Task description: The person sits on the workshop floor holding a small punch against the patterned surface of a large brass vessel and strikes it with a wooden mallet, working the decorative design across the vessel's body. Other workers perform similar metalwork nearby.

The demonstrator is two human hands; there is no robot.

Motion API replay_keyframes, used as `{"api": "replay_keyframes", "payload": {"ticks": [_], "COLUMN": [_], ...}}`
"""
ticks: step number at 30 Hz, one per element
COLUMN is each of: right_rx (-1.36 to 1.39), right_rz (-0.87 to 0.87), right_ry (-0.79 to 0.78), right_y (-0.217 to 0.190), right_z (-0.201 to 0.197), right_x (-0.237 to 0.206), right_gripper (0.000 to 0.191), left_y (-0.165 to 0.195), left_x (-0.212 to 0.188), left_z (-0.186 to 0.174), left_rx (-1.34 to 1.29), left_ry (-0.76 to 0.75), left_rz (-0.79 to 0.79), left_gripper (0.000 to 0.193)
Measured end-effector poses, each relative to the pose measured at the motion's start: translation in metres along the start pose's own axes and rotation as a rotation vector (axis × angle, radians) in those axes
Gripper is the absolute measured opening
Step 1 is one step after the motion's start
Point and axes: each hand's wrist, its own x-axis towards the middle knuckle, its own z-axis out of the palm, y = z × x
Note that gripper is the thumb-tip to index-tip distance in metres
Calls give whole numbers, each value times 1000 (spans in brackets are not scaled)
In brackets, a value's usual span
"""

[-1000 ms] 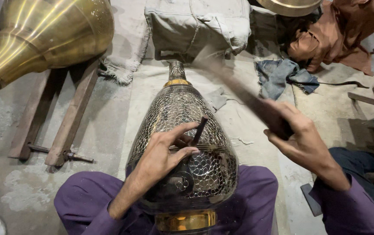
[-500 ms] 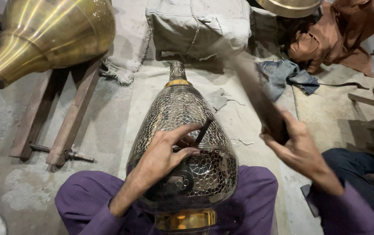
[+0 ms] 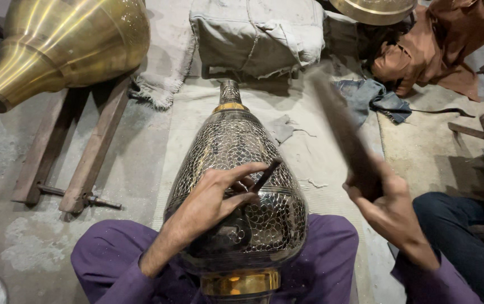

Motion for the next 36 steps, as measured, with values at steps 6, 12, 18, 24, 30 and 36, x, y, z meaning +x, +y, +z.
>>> {"api": "replay_keyframes", "payload": {"ticks": [6,12,18,24,30,36], "right_rx": [-140,-45,82,-1,-5,-301], "right_rz": [-40,64,-25,22,-10,-50], "right_ry": [-60,87,223,265,188,41], "right_y": [8,17,45,69,54,17], "right_z": [-4,20,49,60,41,11], "right_x": [-7,-33,-63,-82,-56,-8], "right_gripper": [67,44,45,47,51,51], "left_y": [-1,12,19,18,18,11], "left_x": [1,4,8,12,5,-5], "left_z": [-1,-7,-17,-19,-20,-4], "left_rx": [18,155,143,139,158,48], "left_ry": [-34,-117,-174,-275,-209,-38], "left_rz": [4,78,222,310,197,-32], "left_gripper": [58,57,57,51,57,53]}}
